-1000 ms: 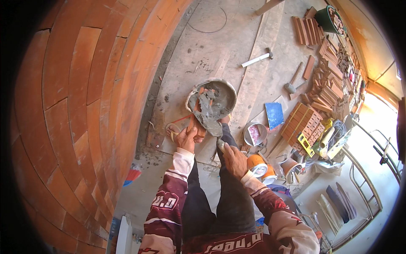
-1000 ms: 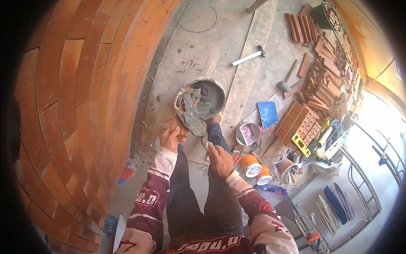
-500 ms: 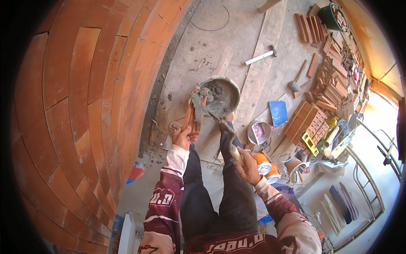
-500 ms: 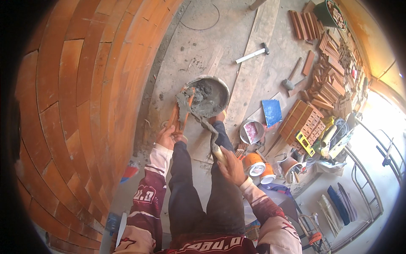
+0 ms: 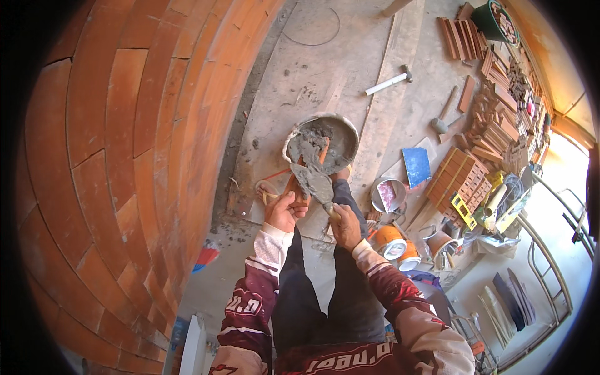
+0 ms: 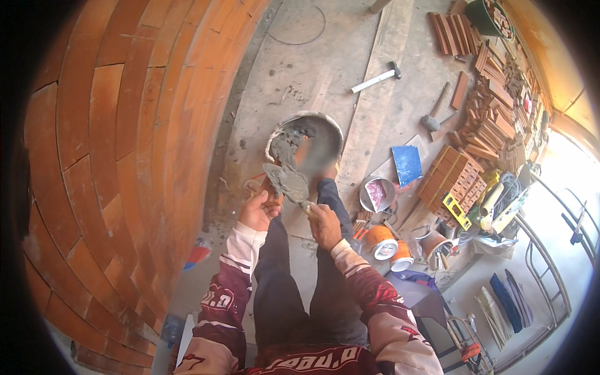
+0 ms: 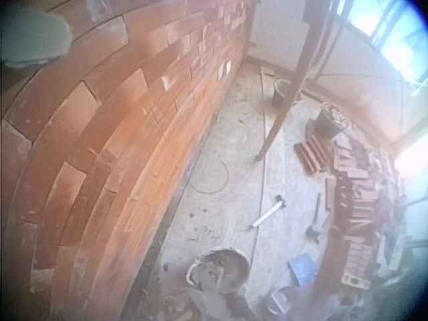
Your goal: The person scoops cement from a bucket with a trowel and applies it to the back of a rectangular tile. They then press the tile onto a wall, aligning it with previously placed tiles, and use a white pipe to tap and adjust its position.
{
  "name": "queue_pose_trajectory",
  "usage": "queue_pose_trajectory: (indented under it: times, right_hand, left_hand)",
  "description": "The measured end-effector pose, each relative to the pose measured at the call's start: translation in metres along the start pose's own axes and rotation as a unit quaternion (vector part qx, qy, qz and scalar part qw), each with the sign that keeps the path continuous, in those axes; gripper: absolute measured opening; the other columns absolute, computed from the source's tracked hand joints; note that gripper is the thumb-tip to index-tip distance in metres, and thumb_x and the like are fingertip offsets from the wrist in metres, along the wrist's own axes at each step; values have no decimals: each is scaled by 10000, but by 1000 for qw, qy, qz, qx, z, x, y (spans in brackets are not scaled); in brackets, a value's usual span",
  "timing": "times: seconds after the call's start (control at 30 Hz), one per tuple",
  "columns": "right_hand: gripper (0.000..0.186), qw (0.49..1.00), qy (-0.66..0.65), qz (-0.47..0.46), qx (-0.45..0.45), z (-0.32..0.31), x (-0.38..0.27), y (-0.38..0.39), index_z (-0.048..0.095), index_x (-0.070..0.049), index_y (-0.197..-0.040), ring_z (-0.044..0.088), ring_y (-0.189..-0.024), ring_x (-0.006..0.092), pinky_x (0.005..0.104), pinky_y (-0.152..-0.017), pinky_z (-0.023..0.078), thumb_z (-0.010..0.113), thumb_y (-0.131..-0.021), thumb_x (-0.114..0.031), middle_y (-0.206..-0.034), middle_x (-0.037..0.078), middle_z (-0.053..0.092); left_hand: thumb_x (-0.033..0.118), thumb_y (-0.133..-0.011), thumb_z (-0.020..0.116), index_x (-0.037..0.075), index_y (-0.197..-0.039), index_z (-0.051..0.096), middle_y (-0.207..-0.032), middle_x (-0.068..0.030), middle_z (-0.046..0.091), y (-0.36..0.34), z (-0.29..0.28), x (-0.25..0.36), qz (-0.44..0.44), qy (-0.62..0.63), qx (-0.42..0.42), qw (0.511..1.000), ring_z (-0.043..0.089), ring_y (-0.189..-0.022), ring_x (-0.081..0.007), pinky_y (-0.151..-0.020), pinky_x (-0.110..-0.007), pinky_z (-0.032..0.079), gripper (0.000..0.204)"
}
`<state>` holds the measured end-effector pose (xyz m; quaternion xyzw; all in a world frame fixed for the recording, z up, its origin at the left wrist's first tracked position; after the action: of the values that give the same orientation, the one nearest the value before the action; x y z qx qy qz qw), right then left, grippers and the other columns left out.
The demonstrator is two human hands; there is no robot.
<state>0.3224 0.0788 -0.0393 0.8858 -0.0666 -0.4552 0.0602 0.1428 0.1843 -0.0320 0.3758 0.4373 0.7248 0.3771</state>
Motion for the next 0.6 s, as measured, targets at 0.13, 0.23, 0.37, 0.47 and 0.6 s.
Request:
queue_pose_trajectory:
  times: [0.13, 0.23, 0.37, 0.47, 0.6]
  right_hand:
    - [539, 997, 50, -51, -31, -16, 16, 17, 445, -104, -1281, 579, -868, 375, 441, -721, 459, 650, -793, -7, -1046, 166, 578]
    - [544, 997, 57, -49, -28, -43, 23, 25, 460, -99, -1288, 587, -837, 380, 454, -699, 466, 651, -785, -17, -1012, 169, 586]
    - [445, 990, 64, 72, -100, -71, 7, 34, 504, -29, -1207, 611, -846, 340, 424, -740, 492, 646, -785, -21, -992, 178, 603]
    - [494, 986, -98, 116, -71, -87, -36, 2, 512, -38, -1244, 631, -809, 276, 396, -691, 499, 671, -779, -87, -957, 143, 628]
    - [407, 838, -433, 303, -136, -69, -47, -35, 524, -25, -1214, 578, -590, 139, 270, -543, 468, 578, -926, -308, -790, 86, 626]
  left_hand:
    - [189, -943, 552, -18, -1050, 613, -829, -120, 681, 7, -6, 15, 4, 10, -12, 1000, 659, -674, -200, -601, -285, 533, 240]
    - [177, -942, 554, -9, -1039, 613, -835, -114, 677, 5, -14, 21, 21, 12, -27, 999, 668, -693, -204, -615, -289, 542, 218]
    - [173, -946, 560, 16, -1017, 617, -843, -99, 674, -7, -35, 32, 27, -34, -53, 998, 677, -720, -205, -650, -293, 555, 181]
    - [172, -951, 559, 32, -1006, 616, -856, -86, 670, -9, -46, 33, 28, -35, -78, 996, 681, -740, -205, -666, -296, 559, 161]
    - [168, -952, 558, 38, -1019, 603, -866, -68, 657, -3, -47, 24, 24, -1, -90, 996, 679, -767, -205, -693, -318, 560, 153]
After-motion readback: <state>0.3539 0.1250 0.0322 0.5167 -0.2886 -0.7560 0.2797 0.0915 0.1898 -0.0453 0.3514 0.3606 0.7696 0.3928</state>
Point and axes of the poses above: each hand's wrist, its own y-axis away from the middle knuckle, its own z-axis out of the palm, x = y × z, the point moved 5 cm from there along -y, towards the middle knuckle
